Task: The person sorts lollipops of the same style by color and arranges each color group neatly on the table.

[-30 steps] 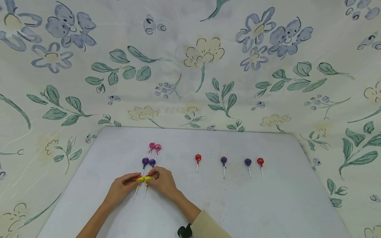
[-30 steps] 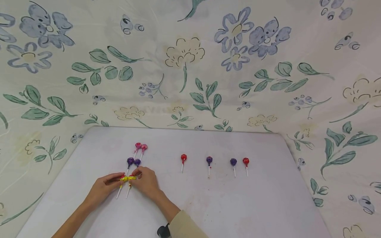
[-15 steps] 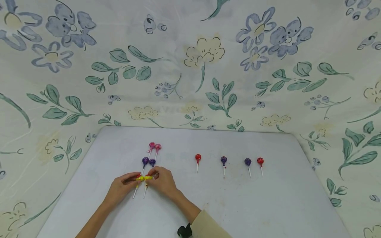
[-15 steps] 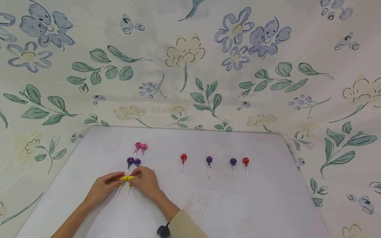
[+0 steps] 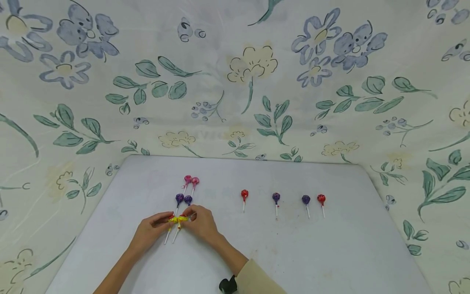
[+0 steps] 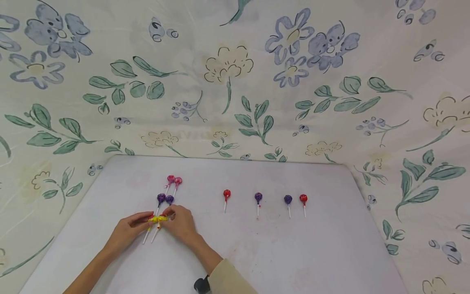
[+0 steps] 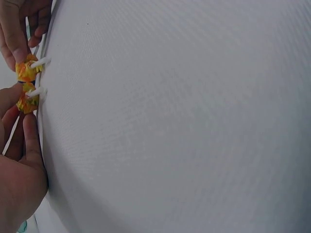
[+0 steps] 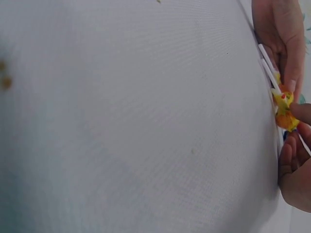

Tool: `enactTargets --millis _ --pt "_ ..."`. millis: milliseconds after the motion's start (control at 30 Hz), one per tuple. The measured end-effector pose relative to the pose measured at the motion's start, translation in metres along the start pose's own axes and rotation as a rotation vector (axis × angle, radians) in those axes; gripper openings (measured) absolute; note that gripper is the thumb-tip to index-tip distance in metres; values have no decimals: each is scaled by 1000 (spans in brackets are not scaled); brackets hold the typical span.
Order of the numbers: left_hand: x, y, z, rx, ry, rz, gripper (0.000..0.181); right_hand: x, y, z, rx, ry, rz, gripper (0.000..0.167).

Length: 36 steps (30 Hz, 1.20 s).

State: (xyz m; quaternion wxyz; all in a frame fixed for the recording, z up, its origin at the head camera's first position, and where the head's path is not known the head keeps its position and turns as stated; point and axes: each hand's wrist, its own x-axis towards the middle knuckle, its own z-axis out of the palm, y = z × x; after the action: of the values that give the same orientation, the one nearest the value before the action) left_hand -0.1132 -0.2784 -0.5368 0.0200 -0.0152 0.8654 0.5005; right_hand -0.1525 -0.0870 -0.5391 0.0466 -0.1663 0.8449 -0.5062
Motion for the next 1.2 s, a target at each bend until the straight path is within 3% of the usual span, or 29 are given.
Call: enactTargets --millis 633,967,1200 --pt "0 4 -3 21 -2 -44 46 -4 1 -11 56 38 5 17" --pt "2 20 -17 76 33 16 43 -4 13 -51 108 91 -18 18" --pt "7 41 -10 11 18 70 43 -6 20 -90 121 123 -27 20"
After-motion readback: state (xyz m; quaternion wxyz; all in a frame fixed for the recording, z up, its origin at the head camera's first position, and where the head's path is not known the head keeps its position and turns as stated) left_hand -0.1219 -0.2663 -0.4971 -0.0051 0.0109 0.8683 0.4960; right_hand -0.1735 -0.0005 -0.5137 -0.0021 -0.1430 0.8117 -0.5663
